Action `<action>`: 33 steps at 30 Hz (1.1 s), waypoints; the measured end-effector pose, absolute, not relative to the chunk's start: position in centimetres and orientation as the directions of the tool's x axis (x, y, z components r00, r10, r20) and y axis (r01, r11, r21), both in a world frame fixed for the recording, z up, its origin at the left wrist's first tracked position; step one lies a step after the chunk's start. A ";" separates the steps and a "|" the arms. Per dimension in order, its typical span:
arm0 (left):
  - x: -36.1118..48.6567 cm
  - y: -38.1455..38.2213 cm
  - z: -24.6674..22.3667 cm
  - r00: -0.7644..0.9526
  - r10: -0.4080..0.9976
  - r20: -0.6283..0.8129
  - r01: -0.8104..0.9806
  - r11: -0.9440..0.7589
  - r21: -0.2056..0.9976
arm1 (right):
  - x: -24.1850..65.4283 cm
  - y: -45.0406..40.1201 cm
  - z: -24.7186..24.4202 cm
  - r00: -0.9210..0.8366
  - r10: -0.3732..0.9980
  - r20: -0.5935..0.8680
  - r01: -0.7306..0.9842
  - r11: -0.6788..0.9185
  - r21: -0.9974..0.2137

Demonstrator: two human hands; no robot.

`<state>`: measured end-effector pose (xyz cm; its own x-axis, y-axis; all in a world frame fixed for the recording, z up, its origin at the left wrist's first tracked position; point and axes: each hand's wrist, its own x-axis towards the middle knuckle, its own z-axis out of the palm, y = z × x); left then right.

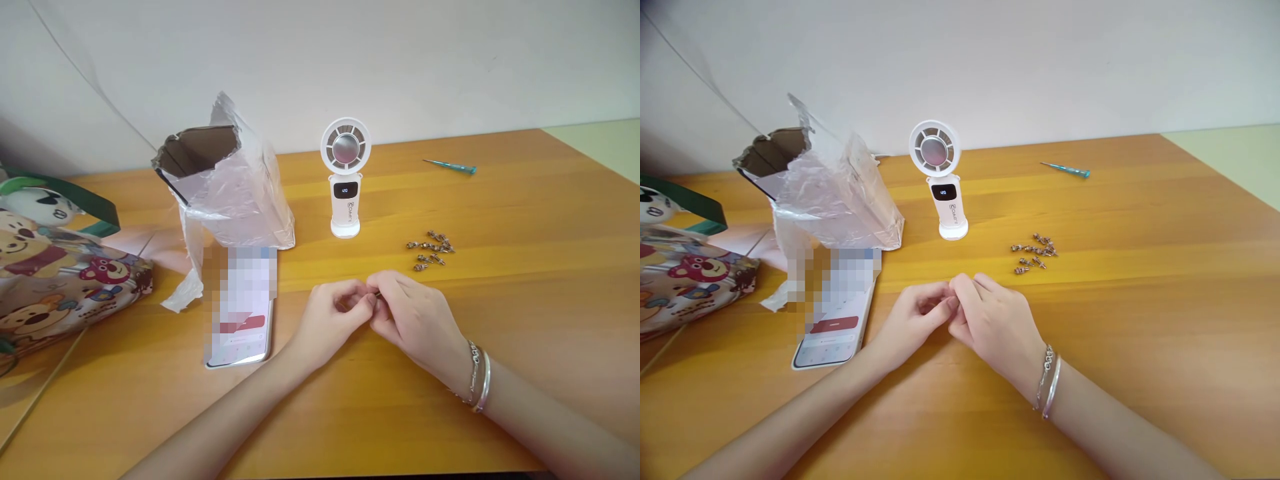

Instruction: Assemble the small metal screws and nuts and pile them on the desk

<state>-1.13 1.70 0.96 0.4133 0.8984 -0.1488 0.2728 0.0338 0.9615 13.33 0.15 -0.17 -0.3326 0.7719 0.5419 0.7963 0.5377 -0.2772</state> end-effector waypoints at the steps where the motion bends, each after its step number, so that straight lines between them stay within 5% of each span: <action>1: -1.1 1.7 1.0 0.414 0.898 -0.151 0.273 0.036 0.961 | 13.3 0.2 -0.1 -0.333 0.769 0.546 0.797 0.539 -0.272; 8: -1.1 1.6 1.0 0.413 0.898 -0.154 0.289 0.031 0.957 | 13.3 0.3 -0.2 -0.318 0.773 0.548 0.810 0.522 -0.268; 17: -1.5 1.6 1.2 0.420 0.903 -0.090 0.343 -0.066 0.937 | 14.9 0.6 0.5 -0.389 0.800 0.457 0.621 0.594 -0.511; 26: -2.2 1.8 1.2 0.460 0.885 0.071 0.547 -0.345 0.762 | 15.4 1.1 0.3 -0.404 0.729 0.553 0.610 0.665 -0.430; 33: -2.1 1.8 0.9 0.458 0.884 0.092 0.582 -0.376 0.721 | 15.2 1.1 0.2 -0.398 0.754 0.523 0.641 0.636 -0.429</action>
